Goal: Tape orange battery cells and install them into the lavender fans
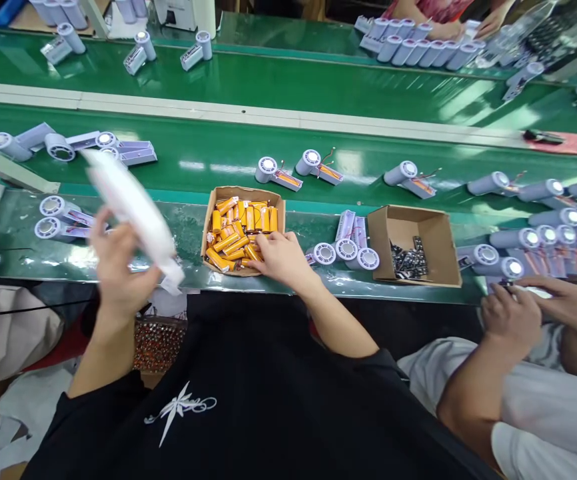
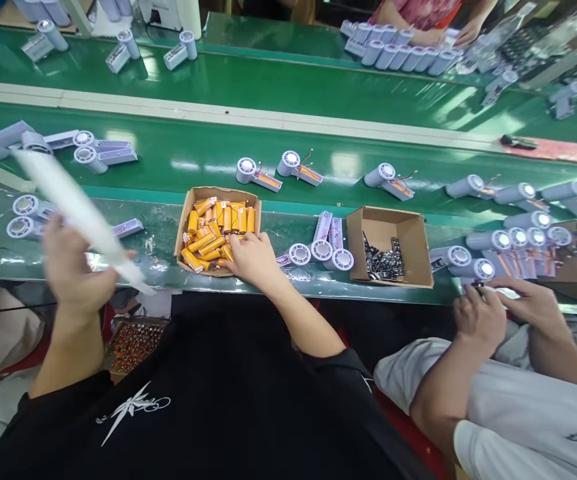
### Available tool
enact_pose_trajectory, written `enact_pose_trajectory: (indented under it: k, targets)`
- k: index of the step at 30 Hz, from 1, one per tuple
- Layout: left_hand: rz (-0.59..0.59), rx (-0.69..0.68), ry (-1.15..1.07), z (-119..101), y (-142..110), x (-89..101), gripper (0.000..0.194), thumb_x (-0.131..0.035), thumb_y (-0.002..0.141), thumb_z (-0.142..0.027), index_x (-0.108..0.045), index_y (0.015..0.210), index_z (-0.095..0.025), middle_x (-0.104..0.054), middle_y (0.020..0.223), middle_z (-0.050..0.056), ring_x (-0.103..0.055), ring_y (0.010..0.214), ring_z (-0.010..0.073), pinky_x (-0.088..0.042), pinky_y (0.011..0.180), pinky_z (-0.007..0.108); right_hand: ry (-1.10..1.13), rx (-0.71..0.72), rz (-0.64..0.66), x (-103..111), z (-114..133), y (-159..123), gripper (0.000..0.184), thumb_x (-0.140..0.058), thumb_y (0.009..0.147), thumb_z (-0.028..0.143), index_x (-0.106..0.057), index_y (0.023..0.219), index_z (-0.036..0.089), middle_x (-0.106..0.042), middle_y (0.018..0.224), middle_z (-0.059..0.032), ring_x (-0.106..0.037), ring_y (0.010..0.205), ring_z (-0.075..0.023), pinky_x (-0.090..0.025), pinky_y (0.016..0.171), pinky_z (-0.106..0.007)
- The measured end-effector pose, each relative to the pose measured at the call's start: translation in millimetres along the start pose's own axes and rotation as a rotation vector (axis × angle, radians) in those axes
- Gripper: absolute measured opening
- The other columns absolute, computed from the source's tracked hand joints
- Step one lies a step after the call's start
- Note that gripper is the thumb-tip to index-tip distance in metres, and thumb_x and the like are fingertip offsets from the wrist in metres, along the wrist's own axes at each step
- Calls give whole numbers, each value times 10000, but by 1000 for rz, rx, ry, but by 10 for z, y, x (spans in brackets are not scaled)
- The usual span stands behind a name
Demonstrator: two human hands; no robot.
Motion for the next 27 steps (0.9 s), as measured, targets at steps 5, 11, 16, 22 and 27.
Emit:
enact_pose_trajectory:
  k: [5, 11, 16, 22, 27]
  targets:
    - [120, -209, 8, -470, -75, -545, 489, -727, 938, -102, -700, 1396, -269, -806, 1265, 80, -426, 1624, 393, -583, 1207, 606, 467, -76, -103, -118, -189, -3, 436, -862, 924, 248, -735, 1332, 159, -855, 1179, -134, -798, 1166, -306, -561, 1137, -506]
    - [236, -267, 129, -551, -203, -644, 625, -681, 988, -35, -681, 1537, -334, -817, 1351, 16, -521, 1505, 319, -536, 1247, 515, 1286, -35, -374, 82, -367, -177, 610, -1034, 701, 579, -831, 1166, 241, -804, 1221, -42, -822, 1082, -251, -720, 1014, -411]
    - [294, -302, 94, -588, -138, -651, 690, -723, 1016, -92, -624, 1627, -396, -820, 1378, -1, -581, 1326, 298, -504, 1281, 550, 1378, -107, -229, 13, -191, -127, 695, -1090, 609, 500, -842, 1196, 222, -865, 1139, -58, -850, 1107, -312, -703, 1099, -537]
    - [287, -371, 179, -733, 29, -647, 676, -680, 1076, -153, -536, 1684, -411, -821, 1375, -24, -596, 1087, 262, -510, 1185, 488, 1506, -172, -281, -153, -118, -60, 736, -1126, 516, 372, -843, 1178, 217, -873, 1218, -69, -829, 1216, -346, -626, 1206, -578]
    - [212, -270, 145, -1009, -159, -765, 514, -778, 1047, -349, -693, 1552, -295, -846, 1201, 85, -605, 1028, 294, -461, 915, 492, 1780, -225, -711, -185, -113, -67, 592, -1043, 711, 452, -756, 1190, 258, -865, 1179, -55, -845, 1132, -271, -695, 1099, -473]
Point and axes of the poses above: each hand's wrist, its own y-axis towards the middle knuckle, its own x-axis out of the back of the hand, z = x × y, the point moved 4 cm from there along y, towards the middle knuckle
